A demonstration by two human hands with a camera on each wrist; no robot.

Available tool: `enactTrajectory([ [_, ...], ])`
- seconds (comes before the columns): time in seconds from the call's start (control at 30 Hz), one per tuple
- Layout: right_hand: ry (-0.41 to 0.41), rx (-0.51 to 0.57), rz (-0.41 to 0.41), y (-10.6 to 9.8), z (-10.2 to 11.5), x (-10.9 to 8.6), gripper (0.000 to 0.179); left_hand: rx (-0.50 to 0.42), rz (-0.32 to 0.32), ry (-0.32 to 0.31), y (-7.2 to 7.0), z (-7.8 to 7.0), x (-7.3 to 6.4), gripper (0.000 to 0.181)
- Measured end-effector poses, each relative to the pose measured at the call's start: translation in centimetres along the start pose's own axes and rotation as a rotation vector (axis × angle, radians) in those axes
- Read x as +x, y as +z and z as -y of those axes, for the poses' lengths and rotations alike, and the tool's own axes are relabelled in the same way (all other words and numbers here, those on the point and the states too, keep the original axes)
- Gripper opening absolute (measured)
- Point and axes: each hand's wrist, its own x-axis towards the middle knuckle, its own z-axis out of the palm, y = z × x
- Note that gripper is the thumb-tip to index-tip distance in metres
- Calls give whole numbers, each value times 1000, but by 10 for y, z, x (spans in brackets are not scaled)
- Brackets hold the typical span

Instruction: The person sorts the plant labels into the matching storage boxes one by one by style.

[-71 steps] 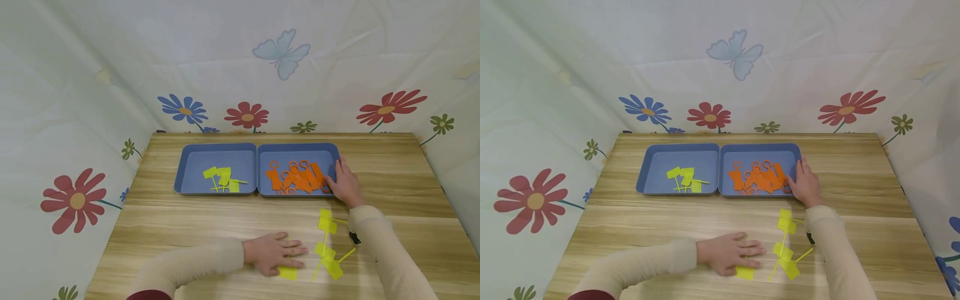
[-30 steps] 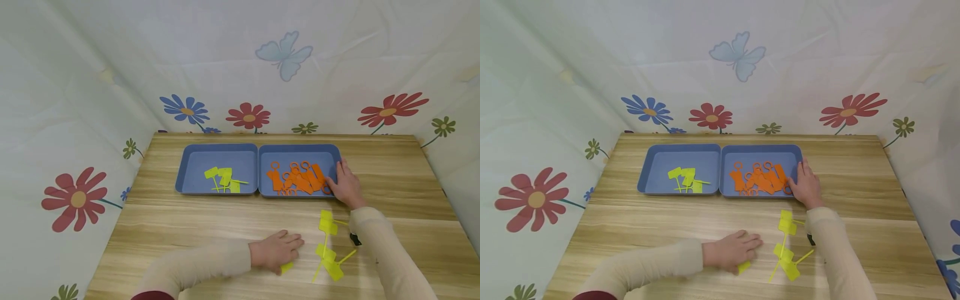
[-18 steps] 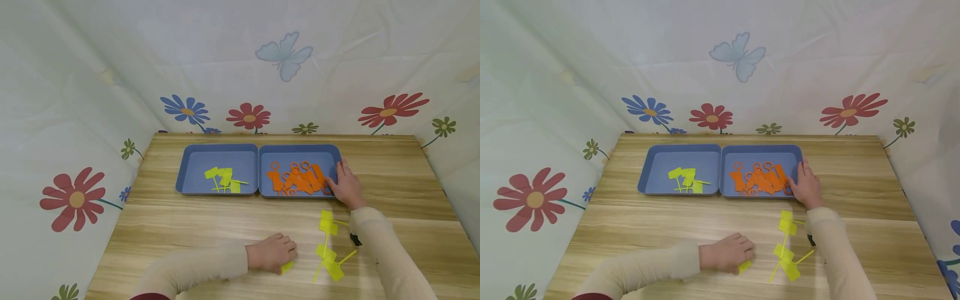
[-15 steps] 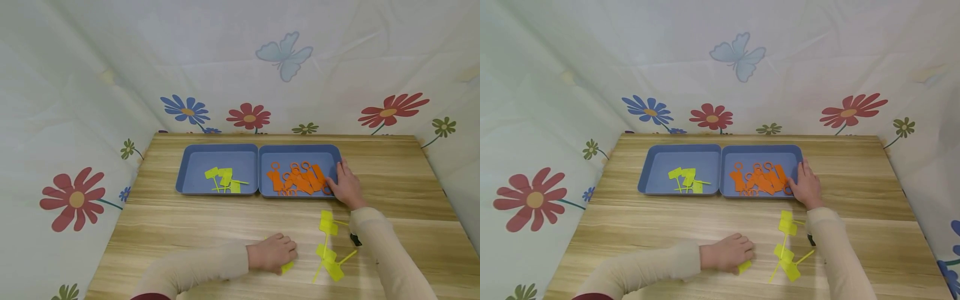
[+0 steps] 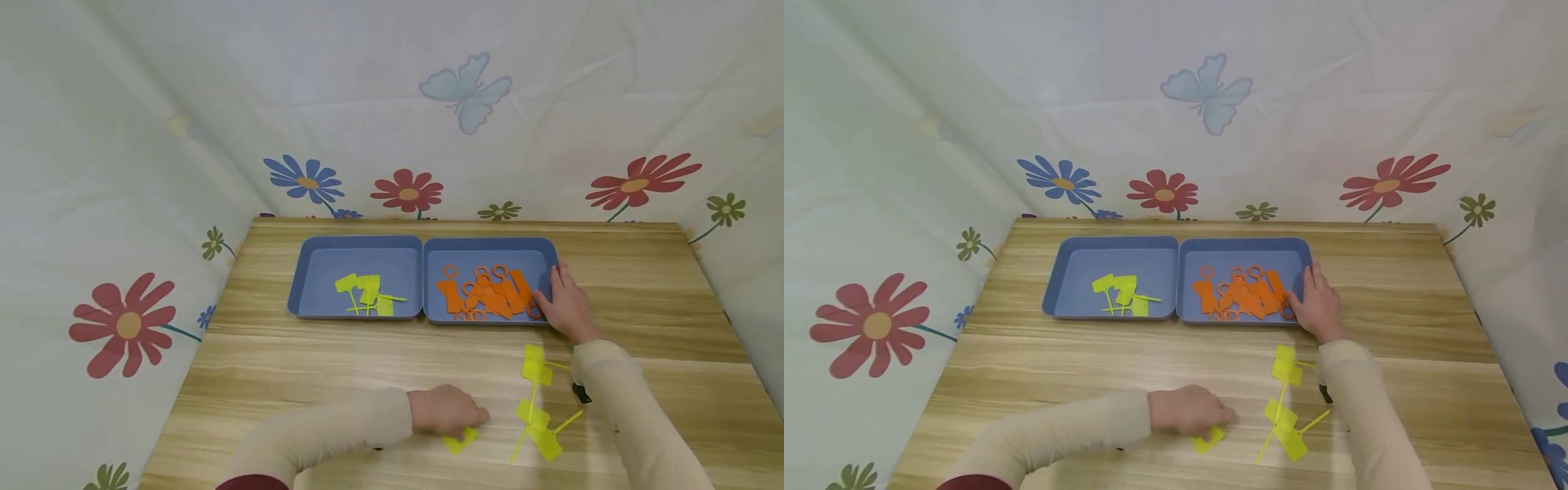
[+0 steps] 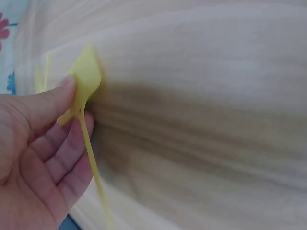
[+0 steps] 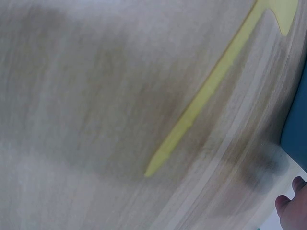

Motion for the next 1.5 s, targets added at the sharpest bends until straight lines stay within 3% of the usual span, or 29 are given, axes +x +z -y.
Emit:
enactTrajectory([
  [0.2, 8, 6, 9, 0, 1, -1, 74, -236, 57, -29, -17, 16, -3, 13],
  [0.33, 15, -3, 14, -1, 1, 0, 74, -383, 42, -56, -29, 34, -11, 6],
  [0.43, 13, -9, 11, -2, 2, 0, 74, -515, -7, -86, -37, 52, -19, 7],
  [0.7, 3, -16, -1, -2, 2, 0, 74, -838, -202, -187, -69, 102, -47, 10],
  [0.87, 3, -25, -14, -1, 1, 0, 73, -992, -383, -289, -80, 128, -58, 11],
  [1.1, -5, -16, -31, -1, 2, 0, 72, -1256, -693, -527, -78, 158, -66, 14],
  [1.33, -8, -12, -29, -1, 2, 0, 72, -1471, -911, -777, -74, 170, -67, 14],
  [1.5, -5, -12, -27, -1, 3, -1, 72, -1567, -1032, -899, -63, 178, -63, 14],
])
